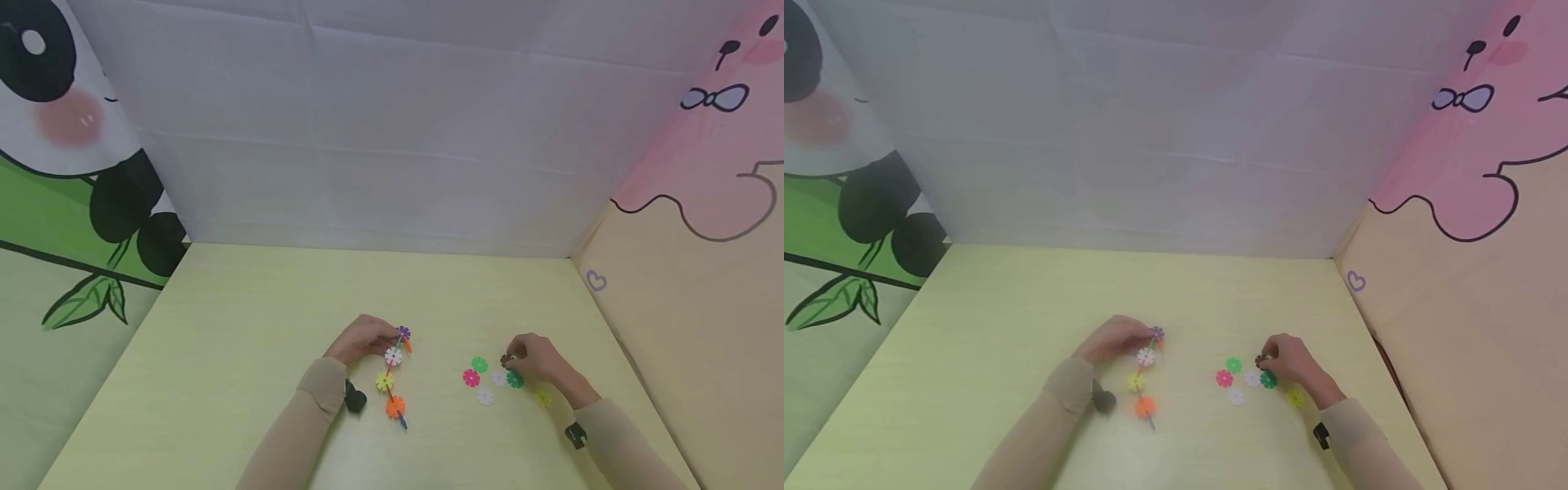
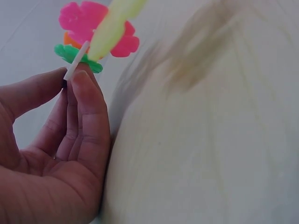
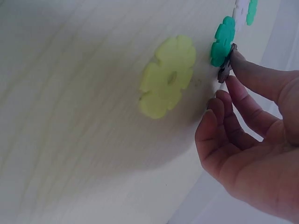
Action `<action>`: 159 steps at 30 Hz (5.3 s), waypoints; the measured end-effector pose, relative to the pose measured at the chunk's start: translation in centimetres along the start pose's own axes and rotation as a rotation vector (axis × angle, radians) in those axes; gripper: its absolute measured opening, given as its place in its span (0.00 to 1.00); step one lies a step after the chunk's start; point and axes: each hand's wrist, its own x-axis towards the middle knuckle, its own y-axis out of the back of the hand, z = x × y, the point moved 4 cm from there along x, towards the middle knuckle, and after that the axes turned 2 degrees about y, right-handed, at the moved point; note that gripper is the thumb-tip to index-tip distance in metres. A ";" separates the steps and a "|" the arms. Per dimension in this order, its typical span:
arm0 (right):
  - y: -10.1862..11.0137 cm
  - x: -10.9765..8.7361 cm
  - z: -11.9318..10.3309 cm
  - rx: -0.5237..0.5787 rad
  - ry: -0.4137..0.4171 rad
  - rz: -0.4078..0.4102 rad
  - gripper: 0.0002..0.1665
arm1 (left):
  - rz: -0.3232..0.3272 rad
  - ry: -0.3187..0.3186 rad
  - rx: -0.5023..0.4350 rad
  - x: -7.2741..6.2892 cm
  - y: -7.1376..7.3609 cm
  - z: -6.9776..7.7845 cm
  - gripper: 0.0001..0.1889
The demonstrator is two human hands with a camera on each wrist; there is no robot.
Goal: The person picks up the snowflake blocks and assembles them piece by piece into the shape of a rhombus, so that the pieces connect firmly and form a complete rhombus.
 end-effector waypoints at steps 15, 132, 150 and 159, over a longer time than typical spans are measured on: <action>-0.3 -0.1 0.6 0.079 -0.024 0.008 0.09 | -0.001 -0.006 0.006 0.1 -0.2 0.0 0.10; -8.5 2.3 -14.2 0.956 -0.007 -0.149 0.11 | 0.036 0.021 0.034 -0.5 -0.5 0.7 0.08; -5.8 0.5 -16.4 0.961 0.014 -0.201 0.12 | 0.019 -0.005 0.043 -0.5 -0.7 0.7 0.08; -5.9 0.7 -16.3 0.957 0.005 -0.203 0.12 | 0.028 -0.006 0.027 -0.3 -0.6 0.7 0.08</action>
